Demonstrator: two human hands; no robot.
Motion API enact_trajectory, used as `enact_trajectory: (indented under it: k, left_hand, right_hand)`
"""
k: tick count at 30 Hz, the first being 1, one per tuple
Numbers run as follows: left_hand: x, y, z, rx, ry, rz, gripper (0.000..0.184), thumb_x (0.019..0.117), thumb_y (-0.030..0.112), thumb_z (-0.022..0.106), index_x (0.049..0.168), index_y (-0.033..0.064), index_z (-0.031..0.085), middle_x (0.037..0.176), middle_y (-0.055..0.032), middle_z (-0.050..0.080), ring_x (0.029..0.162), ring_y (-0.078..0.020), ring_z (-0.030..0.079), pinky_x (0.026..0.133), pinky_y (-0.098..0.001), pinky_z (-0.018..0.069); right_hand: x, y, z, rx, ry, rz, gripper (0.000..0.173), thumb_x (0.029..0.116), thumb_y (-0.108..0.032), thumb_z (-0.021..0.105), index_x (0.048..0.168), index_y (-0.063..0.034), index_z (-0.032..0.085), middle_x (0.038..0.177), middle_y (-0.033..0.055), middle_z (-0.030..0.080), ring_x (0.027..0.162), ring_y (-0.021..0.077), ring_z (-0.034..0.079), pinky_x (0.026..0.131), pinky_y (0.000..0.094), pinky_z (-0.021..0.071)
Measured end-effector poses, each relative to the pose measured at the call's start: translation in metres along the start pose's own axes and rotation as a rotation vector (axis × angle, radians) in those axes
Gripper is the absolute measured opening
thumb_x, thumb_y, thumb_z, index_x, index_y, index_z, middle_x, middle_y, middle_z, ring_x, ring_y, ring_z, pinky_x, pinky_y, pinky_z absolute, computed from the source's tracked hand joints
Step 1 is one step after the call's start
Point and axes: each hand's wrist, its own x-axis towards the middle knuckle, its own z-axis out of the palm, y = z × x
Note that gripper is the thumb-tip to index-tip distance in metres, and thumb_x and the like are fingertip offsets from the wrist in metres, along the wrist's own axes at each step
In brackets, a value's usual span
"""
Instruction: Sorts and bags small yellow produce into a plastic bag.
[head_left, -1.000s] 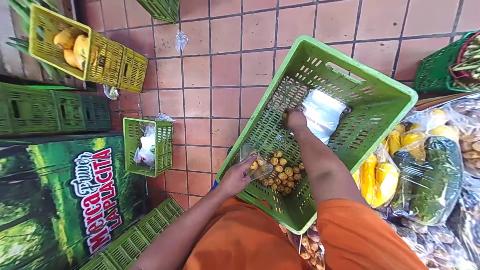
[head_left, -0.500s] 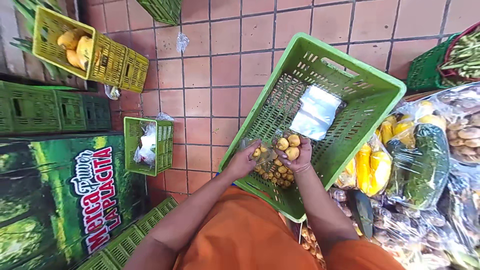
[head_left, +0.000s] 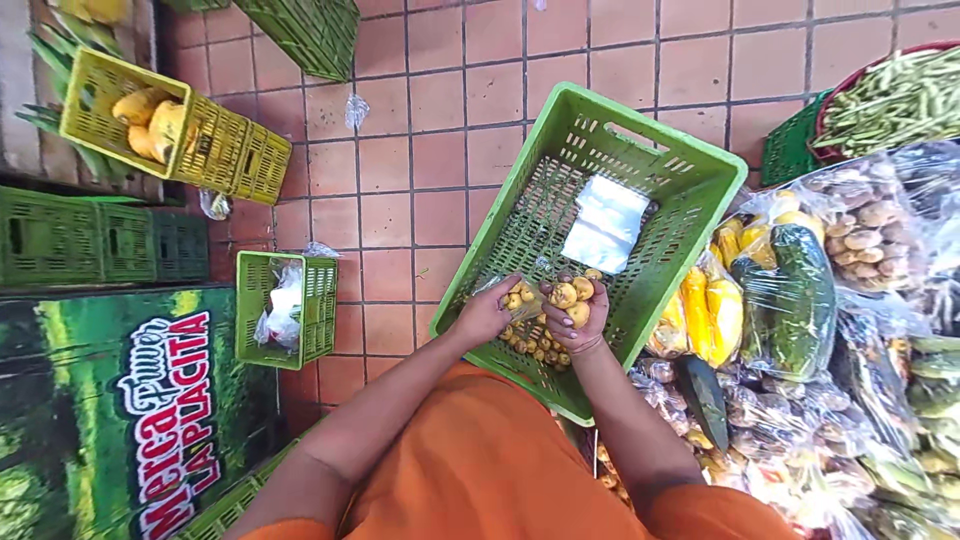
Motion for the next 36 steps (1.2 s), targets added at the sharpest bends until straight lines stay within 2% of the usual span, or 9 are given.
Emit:
enact_trajectory:
  k: [6, 12, 14, 18, 20, 28, 30, 32, 36]
  left_hand:
    - [-0.003, 0.002, -0.002, 0.002, -0.011, 0.036, 0.077, 0.0906, -0.001, 0.057, 0.161, 0.0226, 0.036, 0.157, -0.0043, 0.049, 0.121, -0.0187, 0.065, 0.098, -0.0439, 0.0563]
    - [-0.005, -0.001, -0.004, 0.018, -0.009, 0.083, 0.077, 0.0898, -0.001, 0.057, 0.161, 0.0208, 0.036, 0.161, -0.0022, 0.044, 0.134, -0.0171, 0.057, 0.108, -0.0431, 0.0510]
    - [-0.006, -0.001, -0.004, 0.017, -0.014, 0.078, 0.078, 0.0896, -0.002, 0.057, 0.161, 0.0215, 0.036, 0.162, -0.0010, 0.042, 0.132, -0.0170, 0.058, 0.107, -0.0433, 0.0516]
    - [-0.009, -0.005, -0.003, 0.000, -0.035, 0.097, 0.076, 0.0902, -0.002, 0.057, 0.161, 0.0192, 0.037, 0.162, -0.0025, 0.042, 0.134, -0.0167, 0.057, 0.108, -0.0417, 0.0507]
    - [-0.012, -0.006, -0.001, 0.021, -0.051, 0.096, 0.075, 0.0913, 0.000, 0.059, 0.160, 0.0205, 0.037, 0.162, -0.0028, 0.042, 0.132, -0.0171, 0.058, 0.107, -0.0424, 0.0512]
    - [-0.021, -0.019, 0.012, 0.188, -0.188, 0.179, 0.080, 0.0896, -0.002, 0.058, 0.162, 0.0216, 0.033, 0.165, -0.0007, 0.037, 0.147, -0.0182, 0.043, 0.119, -0.0464, 0.0391]
    - [-0.021, -0.021, 0.015, 0.221, -0.198, 0.183, 0.079, 0.0897, -0.003, 0.058, 0.162, 0.0204, 0.035, 0.165, -0.0008, 0.037, 0.147, -0.0177, 0.043, 0.120, -0.0453, 0.0383]
    - [-0.021, -0.021, 0.014, 0.215, -0.203, 0.170, 0.078, 0.0914, -0.002, 0.059, 0.162, 0.0208, 0.035, 0.166, -0.0003, 0.036, 0.148, -0.0175, 0.042, 0.121, -0.0447, 0.0369]
    - [-0.019, -0.022, 0.010, 0.204, -0.194, 0.169, 0.078, 0.0912, -0.002, 0.057, 0.162, 0.0220, 0.034, 0.166, 0.0014, 0.036, 0.146, -0.0177, 0.044, 0.119, -0.0454, 0.0396]
  right_hand:
    - [-0.005, 0.002, 0.007, -0.093, -0.015, 0.019, 0.043, 0.0872, -0.048, 0.063, 0.109, -0.0116, 0.068, 0.119, 0.0208, 0.067, 0.065, 0.0245, 0.066, 0.044, 0.0294, 0.0500]
    - [-0.007, 0.006, 0.021, -0.407, -0.003, 0.148, 0.043, 0.0907, -0.049, 0.068, 0.121, -0.0193, 0.066, 0.130, 0.0168, 0.065, 0.077, 0.0224, 0.069, 0.052, 0.0291, 0.0540]
    - [-0.009, 0.008, 0.029, -0.497, 0.084, 0.244, 0.044, 0.0944, -0.054, 0.063, 0.117, -0.0168, 0.067, 0.121, 0.0143, 0.067, 0.075, 0.0207, 0.069, 0.053, 0.0297, 0.0562]
    - [-0.008, 0.018, 0.047, -0.552, 0.403, 0.497, 0.061, 0.1044, -0.063, 0.026, 0.107, -0.0137, 0.063, 0.096, 0.0105, 0.069, 0.065, 0.0181, 0.066, 0.048, 0.0284, 0.0544]
    - [-0.007, 0.025, 0.050, -0.566, 0.551, 0.576, 0.067, 0.1046, -0.066, 0.023, 0.106, -0.0114, 0.062, 0.088, 0.0113, 0.067, 0.062, 0.0194, 0.065, 0.047, 0.0297, 0.0539]
    - [-0.021, 0.045, 0.043, -0.704, 0.840, 0.725, 0.077, 0.0991, -0.076, 0.020, 0.120, -0.0135, 0.060, 0.090, 0.0111, 0.066, 0.057, 0.0192, 0.061, 0.041, 0.0294, 0.0480]
    - [-0.025, 0.048, 0.045, -0.721, 0.840, 0.748, 0.073, 0.1018, -0.072, 0.022, 0.127, -0.0145, 0.059, 0.091, 0.0099, 0.066, 0.057, 0.0183, 0.061, 0.041, 0.0289, 0.0483]
    - [-0.029, 0.052, 0.049, -0.694, 0.901, 0.717, 0.047, 0.1064, -0.051, 0.037, 0.124, -0.0155, 0.061, 0.092, 0.0086, 0.067, 0.059, 0.0173, 0.062, 0.043, 0.0286, 0.0493]
    - [-0.036, 0.067, 0.059, -0.610, 1.060, 0.311, 0.033, 0.1001, -0.020, 0.048, 0.130, -0.0121, 0.059, 0.095, 0.0121, 0.066, 0.067, 0.0213, 0.065, 0.052, 0.0335, 0.0540]
